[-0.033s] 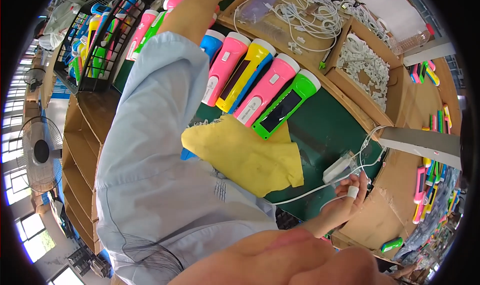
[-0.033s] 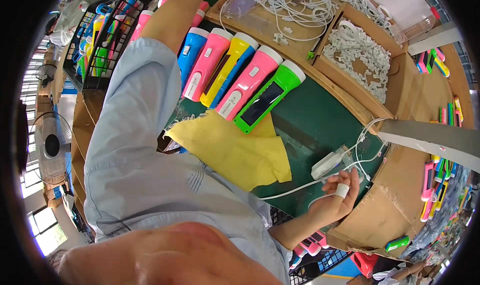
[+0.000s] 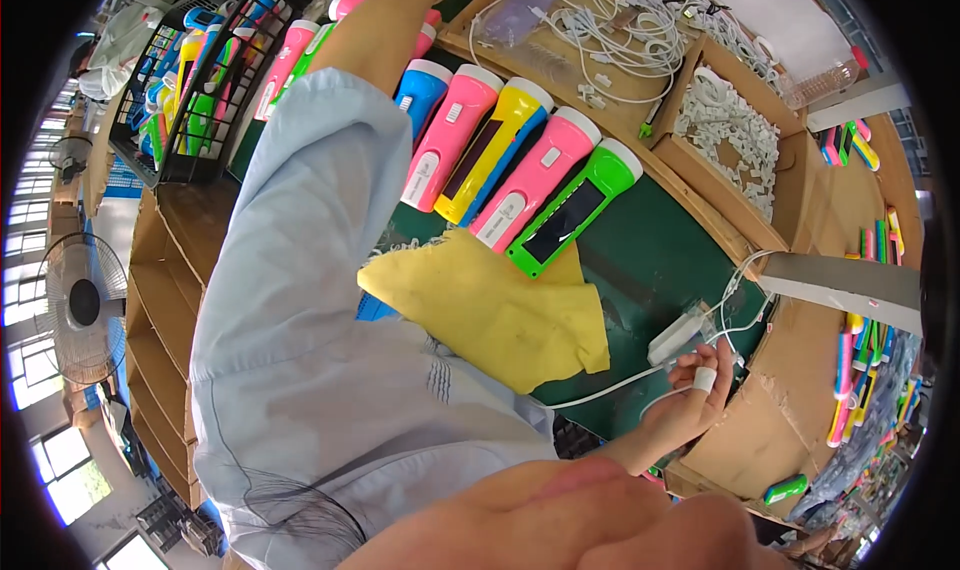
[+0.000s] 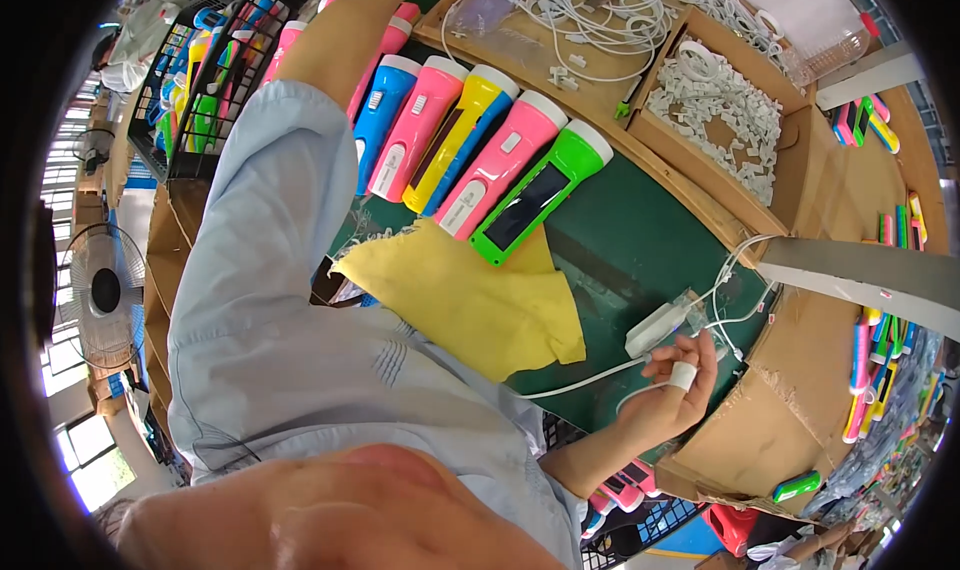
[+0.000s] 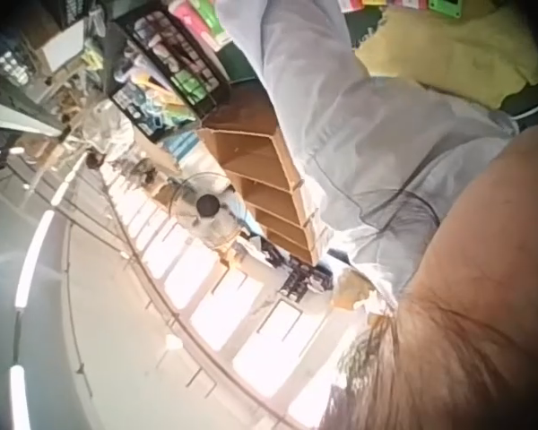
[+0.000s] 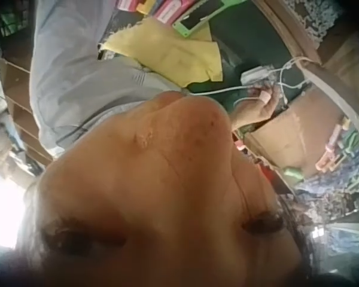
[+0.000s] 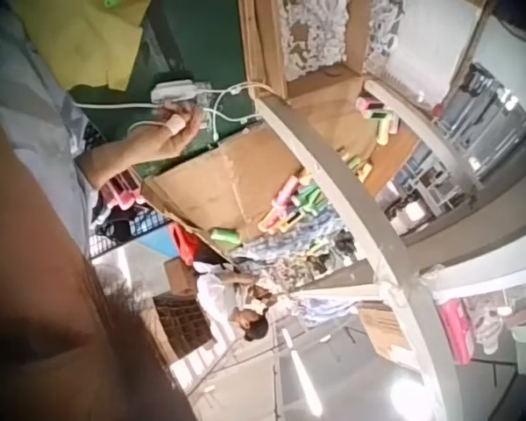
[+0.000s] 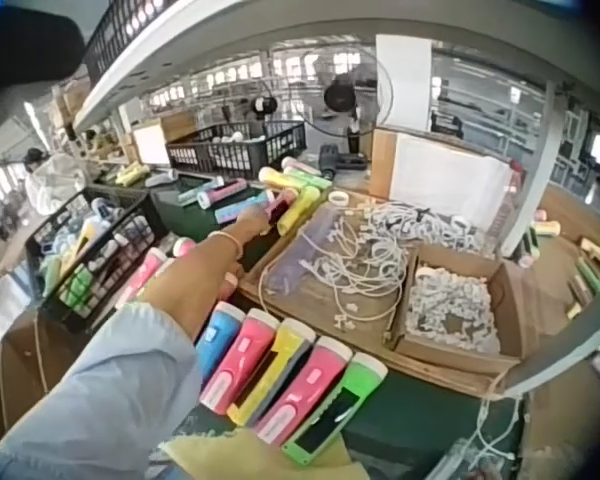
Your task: Wiping and inspecting rechargeable flashlights at a factory workstation.
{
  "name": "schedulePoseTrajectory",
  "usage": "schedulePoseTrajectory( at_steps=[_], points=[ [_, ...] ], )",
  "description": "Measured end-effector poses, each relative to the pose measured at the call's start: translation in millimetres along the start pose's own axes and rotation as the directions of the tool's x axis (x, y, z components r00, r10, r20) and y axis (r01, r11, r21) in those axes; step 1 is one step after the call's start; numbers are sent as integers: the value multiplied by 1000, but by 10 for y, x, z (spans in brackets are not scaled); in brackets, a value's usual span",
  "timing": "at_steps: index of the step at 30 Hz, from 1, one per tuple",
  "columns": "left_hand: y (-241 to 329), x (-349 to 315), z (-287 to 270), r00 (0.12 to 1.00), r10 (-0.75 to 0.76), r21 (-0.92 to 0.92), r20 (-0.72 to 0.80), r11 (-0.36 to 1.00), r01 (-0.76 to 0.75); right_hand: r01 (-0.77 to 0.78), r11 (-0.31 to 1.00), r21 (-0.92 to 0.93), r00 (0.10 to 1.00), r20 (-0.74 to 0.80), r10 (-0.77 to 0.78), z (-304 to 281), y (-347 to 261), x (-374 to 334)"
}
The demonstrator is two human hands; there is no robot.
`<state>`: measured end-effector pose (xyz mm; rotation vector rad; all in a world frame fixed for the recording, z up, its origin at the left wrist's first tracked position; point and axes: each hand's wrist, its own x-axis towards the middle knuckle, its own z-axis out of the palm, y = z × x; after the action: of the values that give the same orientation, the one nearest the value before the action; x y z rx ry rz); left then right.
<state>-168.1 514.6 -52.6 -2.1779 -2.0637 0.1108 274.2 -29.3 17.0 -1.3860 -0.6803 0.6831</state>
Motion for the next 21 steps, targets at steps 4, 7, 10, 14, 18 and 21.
schedulePoseTrajectory(
  at_steps=[4, 7, 10, 14, 18, 21],
  points=[
    [-735, -104, 216, 986, -43, -135, -162, 991, 21, -18, 997, 70, 982, 189, 4, 98, -8, -27],
    [-936, -256, 31, 914, -392, -882, 105, 388, 268, -35, 995, 92, 961, 277, 8, 74, -52, -116],
    [-76, -858, -337, 943, -198, -856, 266, -498, 137, -77, 994, 73, 956, 287, 53, 57, -35, -228],
    [825, -3002, -1334, 968, 119, -815, 221, -523, 250, 162, 987, -18, 956, 251, -152, 335, -86, -239],
    [1523, -4483, -1403, 687, 559, -500, 465, -475, 724, 456, 881, 128, 768, 443, -462, 636, -114, -18],
    [1778, -4892, -877, 406, 910, -332, 79, -360, 872, 187, 952, 242, 743, 599, -299, 588, -189, -21]
  ],
)
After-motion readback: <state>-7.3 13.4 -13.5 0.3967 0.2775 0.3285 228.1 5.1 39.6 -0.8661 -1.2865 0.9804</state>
